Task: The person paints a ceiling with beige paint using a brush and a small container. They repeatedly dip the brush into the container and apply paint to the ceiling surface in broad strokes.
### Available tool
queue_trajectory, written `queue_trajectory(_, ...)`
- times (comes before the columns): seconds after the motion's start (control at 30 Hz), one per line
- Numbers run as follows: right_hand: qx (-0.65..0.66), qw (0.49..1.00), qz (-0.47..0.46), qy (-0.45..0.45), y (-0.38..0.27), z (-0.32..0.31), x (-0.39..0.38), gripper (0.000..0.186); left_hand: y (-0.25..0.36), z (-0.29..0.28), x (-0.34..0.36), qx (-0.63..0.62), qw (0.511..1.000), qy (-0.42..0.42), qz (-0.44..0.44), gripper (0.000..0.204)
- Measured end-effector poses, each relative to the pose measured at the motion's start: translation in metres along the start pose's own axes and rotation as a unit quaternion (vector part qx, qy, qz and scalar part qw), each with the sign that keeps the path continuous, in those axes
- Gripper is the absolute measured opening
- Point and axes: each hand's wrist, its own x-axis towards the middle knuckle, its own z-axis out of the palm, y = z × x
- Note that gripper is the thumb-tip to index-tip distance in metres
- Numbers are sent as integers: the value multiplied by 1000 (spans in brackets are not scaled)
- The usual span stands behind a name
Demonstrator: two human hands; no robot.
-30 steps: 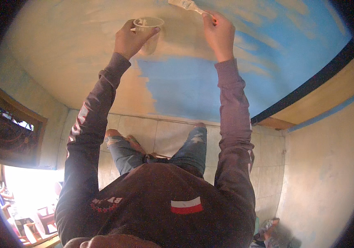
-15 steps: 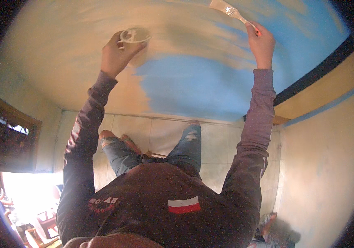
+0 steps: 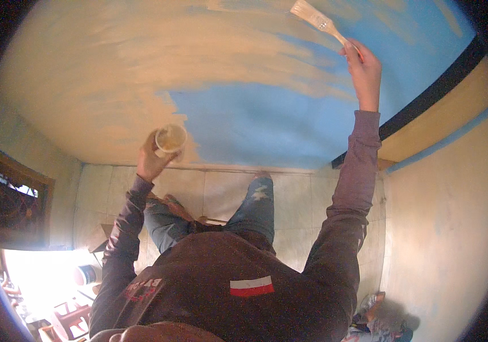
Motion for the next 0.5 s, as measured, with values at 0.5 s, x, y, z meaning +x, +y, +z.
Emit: queue_trajectory(0.5, -374, 820, -433, 4, -92, 103, 42, 43, -78, 24, -97, 8, 988, -16, -151, 83)
